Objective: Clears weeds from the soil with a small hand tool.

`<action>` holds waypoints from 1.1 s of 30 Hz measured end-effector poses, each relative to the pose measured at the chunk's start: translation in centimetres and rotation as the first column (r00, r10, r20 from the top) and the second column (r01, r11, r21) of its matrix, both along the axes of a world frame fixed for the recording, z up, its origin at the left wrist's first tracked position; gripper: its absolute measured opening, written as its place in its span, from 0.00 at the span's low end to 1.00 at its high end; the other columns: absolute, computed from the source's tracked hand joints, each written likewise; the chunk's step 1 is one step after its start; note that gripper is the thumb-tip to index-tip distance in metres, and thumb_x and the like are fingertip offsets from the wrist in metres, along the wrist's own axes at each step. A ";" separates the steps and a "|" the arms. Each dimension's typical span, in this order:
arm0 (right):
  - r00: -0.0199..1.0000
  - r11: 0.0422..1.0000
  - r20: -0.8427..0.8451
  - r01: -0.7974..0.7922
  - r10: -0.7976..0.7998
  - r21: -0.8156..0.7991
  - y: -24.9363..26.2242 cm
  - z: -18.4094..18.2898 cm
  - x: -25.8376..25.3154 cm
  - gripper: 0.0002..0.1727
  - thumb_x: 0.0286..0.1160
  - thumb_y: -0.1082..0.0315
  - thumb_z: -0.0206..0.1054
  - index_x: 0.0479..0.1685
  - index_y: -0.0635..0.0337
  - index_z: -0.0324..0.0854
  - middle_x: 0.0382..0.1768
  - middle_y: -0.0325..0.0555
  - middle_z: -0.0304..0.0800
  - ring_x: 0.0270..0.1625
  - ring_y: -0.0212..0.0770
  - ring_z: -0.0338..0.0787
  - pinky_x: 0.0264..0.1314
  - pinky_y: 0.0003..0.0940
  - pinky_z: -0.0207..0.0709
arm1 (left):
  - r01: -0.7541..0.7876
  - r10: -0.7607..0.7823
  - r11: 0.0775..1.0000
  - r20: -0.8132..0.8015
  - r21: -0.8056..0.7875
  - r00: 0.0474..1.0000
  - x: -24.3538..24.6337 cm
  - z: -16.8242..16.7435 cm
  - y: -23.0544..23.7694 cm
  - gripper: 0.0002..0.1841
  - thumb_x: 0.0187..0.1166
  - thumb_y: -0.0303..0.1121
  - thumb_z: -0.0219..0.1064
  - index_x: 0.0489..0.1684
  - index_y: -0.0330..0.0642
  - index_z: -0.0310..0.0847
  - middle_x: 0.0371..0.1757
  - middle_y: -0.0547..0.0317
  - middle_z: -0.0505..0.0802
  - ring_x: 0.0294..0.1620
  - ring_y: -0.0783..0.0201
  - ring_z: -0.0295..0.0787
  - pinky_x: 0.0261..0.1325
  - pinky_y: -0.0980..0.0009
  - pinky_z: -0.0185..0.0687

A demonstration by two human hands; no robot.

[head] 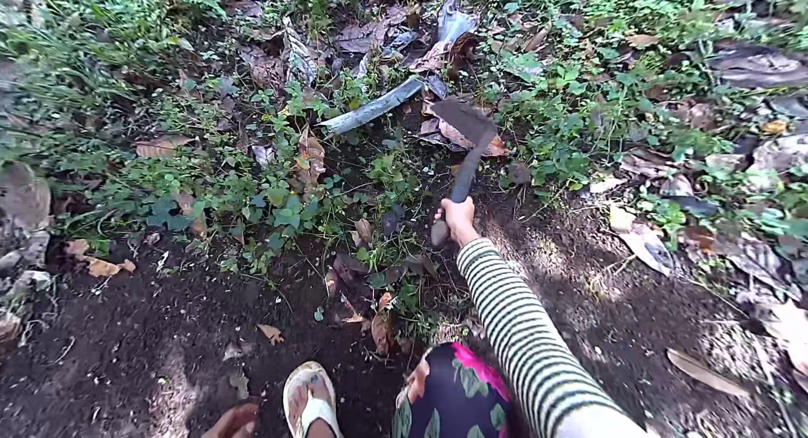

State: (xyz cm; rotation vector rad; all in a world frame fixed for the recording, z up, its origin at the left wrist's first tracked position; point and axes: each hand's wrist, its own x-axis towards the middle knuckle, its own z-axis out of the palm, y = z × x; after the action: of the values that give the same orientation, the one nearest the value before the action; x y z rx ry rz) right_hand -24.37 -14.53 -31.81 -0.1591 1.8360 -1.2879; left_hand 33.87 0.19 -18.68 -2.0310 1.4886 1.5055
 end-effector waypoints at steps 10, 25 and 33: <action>0.734 0.670 0.135 -0.667 0.666 0.325 22.4 1.1 1.5 0.33 0.62 0.71 0.76 0.72 0.60 0.70 0.31 0.52 0.88 0.21 0.44 0.88 0.27 0.44 0.87 | -0.001 0.001 1.000 0.041 0.002 0.999 0.6 1.2 0.8 0.22 0.88 0.33 0.63 0.77 0.31 0.72 0.69 0.34 0.86 0.68 0.47 0.86 0.74 0.50 0.78; 0.871 0.821 0.099 -0.488 0.482 0.298 16.2 -2.6 5.7 0.35 0.72 0.69 0.72 0.80 0.63 0.63 0.38 0.56 0.88 0.26 0.46 0.91 0.33 0.44 0.89 | 0.064 -0.064 0.998 0.024 0.019 0.998 0.8 0.3 0.9 0.23 0.87 0.32 0.64 0.77 0.32 0.73 0.69 0.34 0.87 0.70 0.45 0.86 0.76 0.48 0.77; 0.980 0.977 0.058 -0.193 0.189 0.087 8.3 2.6 0.4 0.27 0.80 0.72 0.67 0.76 0.65 0.63 0.30 0.51 0.85 0.22 0.43 0.88 0.29 0.39 0.89 | 0.091 -0.092 0.993 0.022 0.070 0.995 1.9 -0.5 1.6 0.22 0.88 0.31 0.63 0.77 0.31 0.72 0.69 0.32 0.86 0.70 0.43 0.85 0.77 0.48 0.75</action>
State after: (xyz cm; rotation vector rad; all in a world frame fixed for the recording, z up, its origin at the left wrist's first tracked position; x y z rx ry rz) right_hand -23.92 -6.27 -29.17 -0.2454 1.7878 -1.0630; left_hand 35.76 1.76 -19.14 -1.9086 1.4775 1.4701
